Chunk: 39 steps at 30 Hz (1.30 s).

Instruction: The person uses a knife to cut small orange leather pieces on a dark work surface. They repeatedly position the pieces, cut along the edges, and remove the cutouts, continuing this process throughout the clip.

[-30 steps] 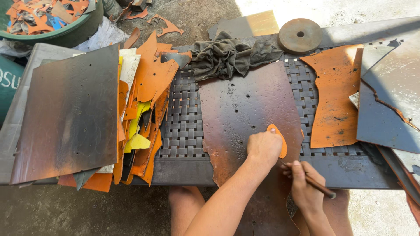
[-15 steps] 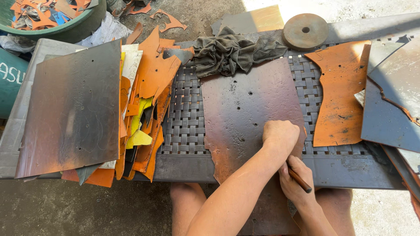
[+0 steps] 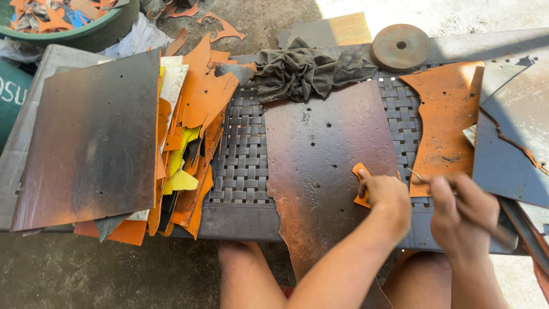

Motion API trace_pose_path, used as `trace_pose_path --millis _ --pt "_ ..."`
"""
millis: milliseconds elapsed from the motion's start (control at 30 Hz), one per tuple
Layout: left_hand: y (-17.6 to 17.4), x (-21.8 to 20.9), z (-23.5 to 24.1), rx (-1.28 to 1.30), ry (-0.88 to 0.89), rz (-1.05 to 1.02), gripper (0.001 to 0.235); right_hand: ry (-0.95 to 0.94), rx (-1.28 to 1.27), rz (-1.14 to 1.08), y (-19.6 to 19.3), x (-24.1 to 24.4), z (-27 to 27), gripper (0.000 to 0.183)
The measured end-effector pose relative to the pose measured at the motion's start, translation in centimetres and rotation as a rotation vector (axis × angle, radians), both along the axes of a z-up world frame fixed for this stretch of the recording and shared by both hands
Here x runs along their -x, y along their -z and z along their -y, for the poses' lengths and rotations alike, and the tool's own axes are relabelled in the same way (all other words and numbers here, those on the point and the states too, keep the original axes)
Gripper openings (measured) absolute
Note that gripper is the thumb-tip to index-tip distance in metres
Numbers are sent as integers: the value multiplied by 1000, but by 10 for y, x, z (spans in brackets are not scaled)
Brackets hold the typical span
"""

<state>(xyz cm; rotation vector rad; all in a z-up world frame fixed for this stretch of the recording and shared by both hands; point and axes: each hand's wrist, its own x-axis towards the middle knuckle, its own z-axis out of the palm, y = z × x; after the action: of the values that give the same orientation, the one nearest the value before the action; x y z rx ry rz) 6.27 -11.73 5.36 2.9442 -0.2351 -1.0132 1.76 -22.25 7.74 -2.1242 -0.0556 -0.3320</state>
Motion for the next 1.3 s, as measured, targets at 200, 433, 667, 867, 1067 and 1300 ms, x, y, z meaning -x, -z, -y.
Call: trace_pose_path --millis 200,433,667,867,1067,1300 --pt "17 1 31 -111 -6 4 28 -797 123 -771 18 -119 -65 33" --pt "23 5 38 -75 -13 -14 27 -909 379 -894 42 -124 -77 35" --pt "14 9 35 -66 5 -1 27 -912 484 -825 33 -117 -84 31" --pt "10 9 29 -58 -7 13 27 -974 641 -777 21 -119 -93 33" --pt "14 4 23 -52 -18 34 26 -1062 1076 -374 16 -125 -109 25" --pt "19 1 22 -53 -42 75 26 -1097 848 -48 14 -133 -109 38"
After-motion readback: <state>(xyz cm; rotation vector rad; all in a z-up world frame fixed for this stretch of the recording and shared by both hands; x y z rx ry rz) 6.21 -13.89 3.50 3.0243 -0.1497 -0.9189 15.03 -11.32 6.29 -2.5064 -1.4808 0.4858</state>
